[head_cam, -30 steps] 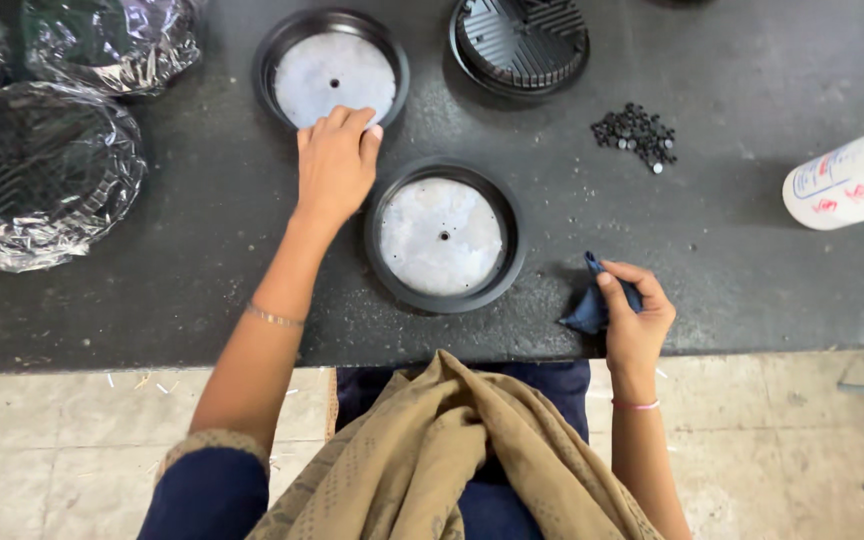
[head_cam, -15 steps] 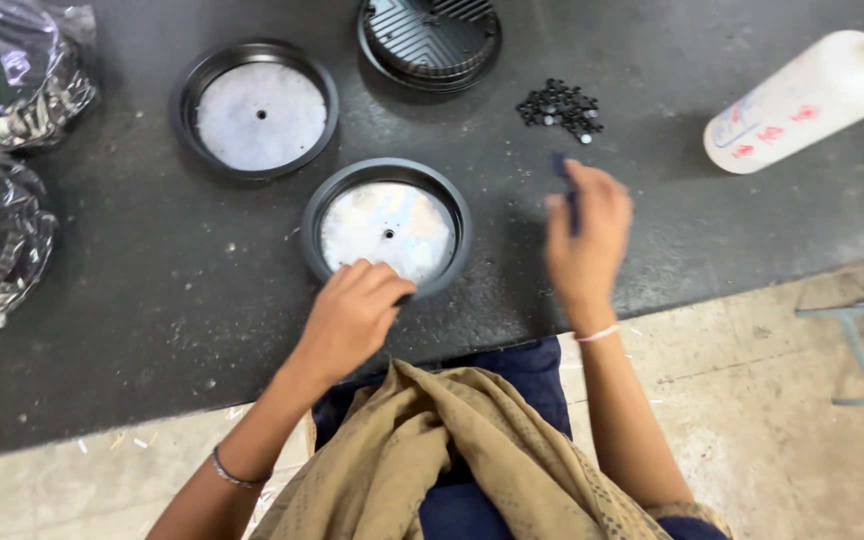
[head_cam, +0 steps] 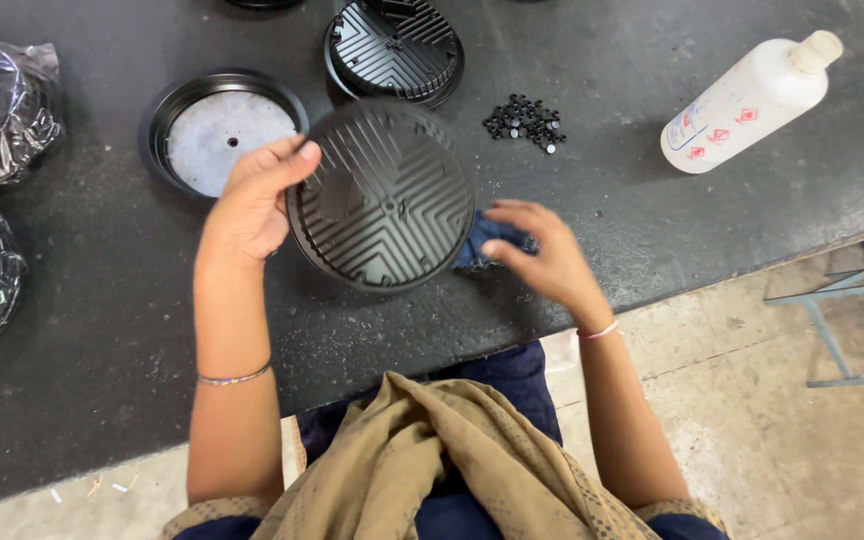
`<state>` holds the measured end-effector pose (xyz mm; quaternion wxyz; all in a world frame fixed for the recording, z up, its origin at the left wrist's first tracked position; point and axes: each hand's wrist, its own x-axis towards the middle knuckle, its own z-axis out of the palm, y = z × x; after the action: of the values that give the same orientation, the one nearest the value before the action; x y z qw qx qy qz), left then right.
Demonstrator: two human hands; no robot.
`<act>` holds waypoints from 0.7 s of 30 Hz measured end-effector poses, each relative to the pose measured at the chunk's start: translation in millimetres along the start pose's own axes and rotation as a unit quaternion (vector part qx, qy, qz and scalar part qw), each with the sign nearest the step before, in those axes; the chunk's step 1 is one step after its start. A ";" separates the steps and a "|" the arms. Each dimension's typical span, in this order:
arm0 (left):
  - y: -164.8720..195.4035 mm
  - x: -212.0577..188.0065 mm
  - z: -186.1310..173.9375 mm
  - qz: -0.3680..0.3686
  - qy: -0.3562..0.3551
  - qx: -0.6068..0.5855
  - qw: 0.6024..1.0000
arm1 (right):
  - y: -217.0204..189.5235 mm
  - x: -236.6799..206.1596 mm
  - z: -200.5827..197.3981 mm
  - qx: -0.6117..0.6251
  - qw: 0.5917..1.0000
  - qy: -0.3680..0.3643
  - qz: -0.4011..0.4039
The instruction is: The person presses small black plastic clips into a round black grille cover, stacks the finished covers, wraps one in plastic film, and fits white circular filter discs into black plastic rings, pressing each disc down to seat it.
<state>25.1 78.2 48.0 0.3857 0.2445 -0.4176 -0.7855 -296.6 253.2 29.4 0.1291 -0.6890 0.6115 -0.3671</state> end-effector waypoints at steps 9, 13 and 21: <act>-60.8 25.4 -44.3 -0.061 0.035 0.153 0.986 | 71.4 66.7 -4.5 -0.058 0.983 0.156 0.072; -78.2 32.0 -53.6 -0.064 0.074 0.252 0.963 | 97.9 96.1 16.0 -0.133 0.980 0.147 0.033; -88.3 40.5 -54.5 -0.012 0.112 0.295 0.949 | 122.5 111.1 24.1 -0.173 0.978 0.115 0.022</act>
<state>4.6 51.2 -58.1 0.3312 0.4390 -0.5813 -0.5997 -374.2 115.7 -25.5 -0.0551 -0.6401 0.6916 -0.3300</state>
